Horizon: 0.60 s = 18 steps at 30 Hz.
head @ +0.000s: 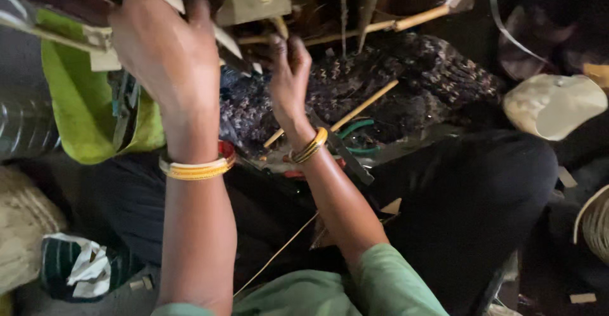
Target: The person sits on the floor and works on a wooden-framed electrical device with copper coils. They use a screwdriver to tighten screws, pliers to cut and adjust wires, and their hands to thread and secure connections.
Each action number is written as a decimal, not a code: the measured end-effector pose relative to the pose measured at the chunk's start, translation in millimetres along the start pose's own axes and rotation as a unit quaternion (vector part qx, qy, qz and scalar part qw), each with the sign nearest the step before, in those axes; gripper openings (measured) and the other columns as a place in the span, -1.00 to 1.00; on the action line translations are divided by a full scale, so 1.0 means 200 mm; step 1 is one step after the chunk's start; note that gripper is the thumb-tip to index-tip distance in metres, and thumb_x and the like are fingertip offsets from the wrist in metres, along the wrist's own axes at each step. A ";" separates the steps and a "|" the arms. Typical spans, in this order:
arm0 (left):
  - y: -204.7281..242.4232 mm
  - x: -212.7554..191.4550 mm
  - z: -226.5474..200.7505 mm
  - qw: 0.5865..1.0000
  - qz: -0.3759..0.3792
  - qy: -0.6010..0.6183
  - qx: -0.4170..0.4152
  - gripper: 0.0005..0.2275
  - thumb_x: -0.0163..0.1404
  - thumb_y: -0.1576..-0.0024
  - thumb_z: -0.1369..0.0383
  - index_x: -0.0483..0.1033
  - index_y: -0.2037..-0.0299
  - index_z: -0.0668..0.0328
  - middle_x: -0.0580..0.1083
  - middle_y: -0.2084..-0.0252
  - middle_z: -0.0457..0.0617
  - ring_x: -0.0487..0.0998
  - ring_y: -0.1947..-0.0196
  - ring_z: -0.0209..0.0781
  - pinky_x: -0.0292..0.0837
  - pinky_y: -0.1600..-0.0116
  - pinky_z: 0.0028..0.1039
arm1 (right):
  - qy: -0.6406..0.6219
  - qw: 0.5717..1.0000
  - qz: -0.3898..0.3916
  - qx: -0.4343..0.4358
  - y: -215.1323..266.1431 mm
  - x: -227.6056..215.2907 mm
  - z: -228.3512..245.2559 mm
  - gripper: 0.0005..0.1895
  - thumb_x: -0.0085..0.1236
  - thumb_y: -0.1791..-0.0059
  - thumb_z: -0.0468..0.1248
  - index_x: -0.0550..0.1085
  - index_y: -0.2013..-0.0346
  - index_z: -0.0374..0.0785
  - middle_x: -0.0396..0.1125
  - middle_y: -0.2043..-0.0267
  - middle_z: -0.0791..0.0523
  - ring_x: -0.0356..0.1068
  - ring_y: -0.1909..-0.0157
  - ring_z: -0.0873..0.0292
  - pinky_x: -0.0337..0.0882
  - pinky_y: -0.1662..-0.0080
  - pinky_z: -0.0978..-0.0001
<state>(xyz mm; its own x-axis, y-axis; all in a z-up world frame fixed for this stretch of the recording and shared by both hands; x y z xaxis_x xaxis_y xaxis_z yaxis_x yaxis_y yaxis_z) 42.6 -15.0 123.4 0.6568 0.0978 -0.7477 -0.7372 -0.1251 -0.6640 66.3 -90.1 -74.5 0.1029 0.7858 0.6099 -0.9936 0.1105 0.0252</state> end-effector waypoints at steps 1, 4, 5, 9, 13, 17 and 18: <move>-0.02 0.03 0.03 1.000 -0.001 -0.004 0.014 -0.69 0.25 -0.22 0.25 0.51 0.32 0.40 0.49 0.38 0.24 0.53 0.31 0.24 0.44 0.20 -0.01 | -0.013 1.000 0.005 -0.014 -0.04 0.01 0.00 -0.80 -0.02 -0.20 -0.28 0.39 0.27 -0.31 0.26 0.32 0.29 0.15 0.26 0.44 0.25 0.26 0.52; 0.00 0.04 0.10 0.999 0.035 -0.015 0.025 -0.64 0.25 -0.26 0.27 0.44 0.44 0.41 0.45 0.39 0.29 0.49 0.26 0.27 0.38 0.15 0.06 | -0.031 0.999 0.018 -0.028 -0.01 0.00 0.01 -0.79 -0.02 -0.22 -0.28 0.39 0.23 -0.36 0.31 0.27 0.26 0.20 0.22 0.42 0.29 0.20 0.51; 0.01 0.04 0.12 0.998 0.062 -0.009 0.013 -0.60 0.24 -0.30 0.26 0.42 0.46 0.42 0.43 0.40 0.29 0.48 0.26 0.27 0.36 0.13 0.08 | -0.022 0.999 0.020 -0.029 0.01 0.01 0.01 -0.79 -0.05 -0.21 -0.27 0.40 0.20 -0.38 0.38 0.24 0.24 0.28 0.20 0.41 0.37 0.16 0.50; 0.02 0.01 0.07 0.999 0.029 -0.015 0.026 -0.72 0.16 -0.22 0.37 0.44 0.44 0.43 0.42 0.37 0.29 0.44 0.23 0.27 0.33 0.12 0.06 | 0.044 0.998 0.011 -0.050 0.02 0.03 0.08 -0.75 -0.02 -0.22 -0.25 0.41 0.17 -0.44 0.34 0.29 0.23 0.20 0.22 0.41 0.33 0.22 0.48; 0.02 0.02 0.05 0.999 0.035 -0.030 0.029 -0.67 0.21 -0.21 0.31 0.47 0.48 0.45 0.43 0.44 0.33 0.43 0.31 0.30 0.31 0.21 0.06 | 0.082 0.996 -0.019 -0.003 0.01 0.04 0.09 -0.73 0.00 -0.20 -0.25 0.38 0.21 -0.46 0.29 0.35 0.18 0.17 0.27 0.37 0.31 0.24 0.45; 0.00 -0.02 0.05 0.997 0.068 -0.019 0.036 -0.64 0.16 -0.27 0.34 0.44 0.53 0.46 0.40 0.51 0.31 0.40 0.42 0.31 0.28 0.21 0.02 | 0.166 0.984 -0.037 -0.045 0.02 0.06 0.10 -0.69 0.03 -0.22 -0.24 0.34 0.27 -0.45 0.23 0.42 0.15 0.09 0.26 0.36 0.29 0.24 0.40; 0.00 -0.03 0.04 0.995 0.099 -0.014 0.017 -0.61 0.15 -0.31 0.34 0.44 0.54 0.45 0.39 0.53 0.31 0.39 0.45 0.32 0.27 0.20 0.03 | 0.156 0.985 -0.036 -0.059 0.02 0.06 0.11 -0.72 0.01 -0.21 -0.23 0.35 0.27 -0.42 0.29 0.40 0.18 0.12 0.23 0.39 0.32 0.23 0.41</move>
<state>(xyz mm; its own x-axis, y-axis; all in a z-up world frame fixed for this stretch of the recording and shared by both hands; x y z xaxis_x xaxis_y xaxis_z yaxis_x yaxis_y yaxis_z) 37.2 -7.2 128.8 0.4938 0.1021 -0.8635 -0.8571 -0.1106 -0.5032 63.2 -93.6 -48.5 0.2011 0.9201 0.3360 -0.9725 0.2287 -0.0443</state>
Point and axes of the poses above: each hand's wrist, its own y-axis away from the middle knuckle, its own x-axis out of the palm, z = x × y, the point moved 1 cm from there along -y, towards the middle knuckle
